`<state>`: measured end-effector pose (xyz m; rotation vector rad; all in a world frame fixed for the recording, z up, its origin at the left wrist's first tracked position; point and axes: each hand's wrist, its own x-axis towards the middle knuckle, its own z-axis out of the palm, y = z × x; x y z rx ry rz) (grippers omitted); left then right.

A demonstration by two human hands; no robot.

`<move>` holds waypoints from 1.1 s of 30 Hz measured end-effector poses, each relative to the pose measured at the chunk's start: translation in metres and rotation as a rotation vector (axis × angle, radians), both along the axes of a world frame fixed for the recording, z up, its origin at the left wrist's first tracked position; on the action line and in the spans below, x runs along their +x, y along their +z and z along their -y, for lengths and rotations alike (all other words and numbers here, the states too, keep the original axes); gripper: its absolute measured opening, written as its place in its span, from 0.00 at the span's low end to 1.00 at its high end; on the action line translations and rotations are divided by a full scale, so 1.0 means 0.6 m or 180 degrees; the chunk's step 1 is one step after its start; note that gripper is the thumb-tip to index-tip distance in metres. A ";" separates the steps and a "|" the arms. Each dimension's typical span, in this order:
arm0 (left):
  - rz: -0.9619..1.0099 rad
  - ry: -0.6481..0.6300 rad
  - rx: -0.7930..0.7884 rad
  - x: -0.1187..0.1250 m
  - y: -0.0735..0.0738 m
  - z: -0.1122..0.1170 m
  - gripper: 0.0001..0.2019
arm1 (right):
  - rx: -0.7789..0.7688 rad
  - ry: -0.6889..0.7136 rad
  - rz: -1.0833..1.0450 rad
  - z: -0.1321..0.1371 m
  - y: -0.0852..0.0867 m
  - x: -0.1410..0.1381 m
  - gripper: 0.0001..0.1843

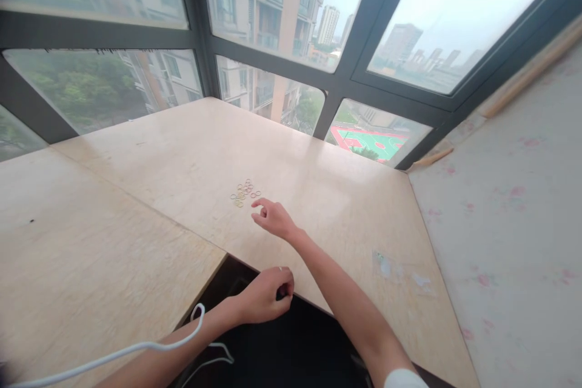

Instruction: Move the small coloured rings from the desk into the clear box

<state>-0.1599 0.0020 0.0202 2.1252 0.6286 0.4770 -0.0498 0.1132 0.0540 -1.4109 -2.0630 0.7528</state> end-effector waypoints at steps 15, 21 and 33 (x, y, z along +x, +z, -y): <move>-0.0068 -0.0060 -0.0249 -0.036 -0.005 0.009 0.07 | -0.0556 0.0148 0.1599 -0.148 -0.017 -0.148 0.09; -0.0090 -0.0091 -0.0272 -0.036 -0.006 0.007 0.06 | -0.1153 0.0588 0.0877 -0.141 -0.005 -0.142 0.04; -0.0101 0.0115 -0.0065 -0.030 0.000 0.011 0.04 | -0.2117 0.0685 -0.1984 -0.006 -0.007 -0.003 0.05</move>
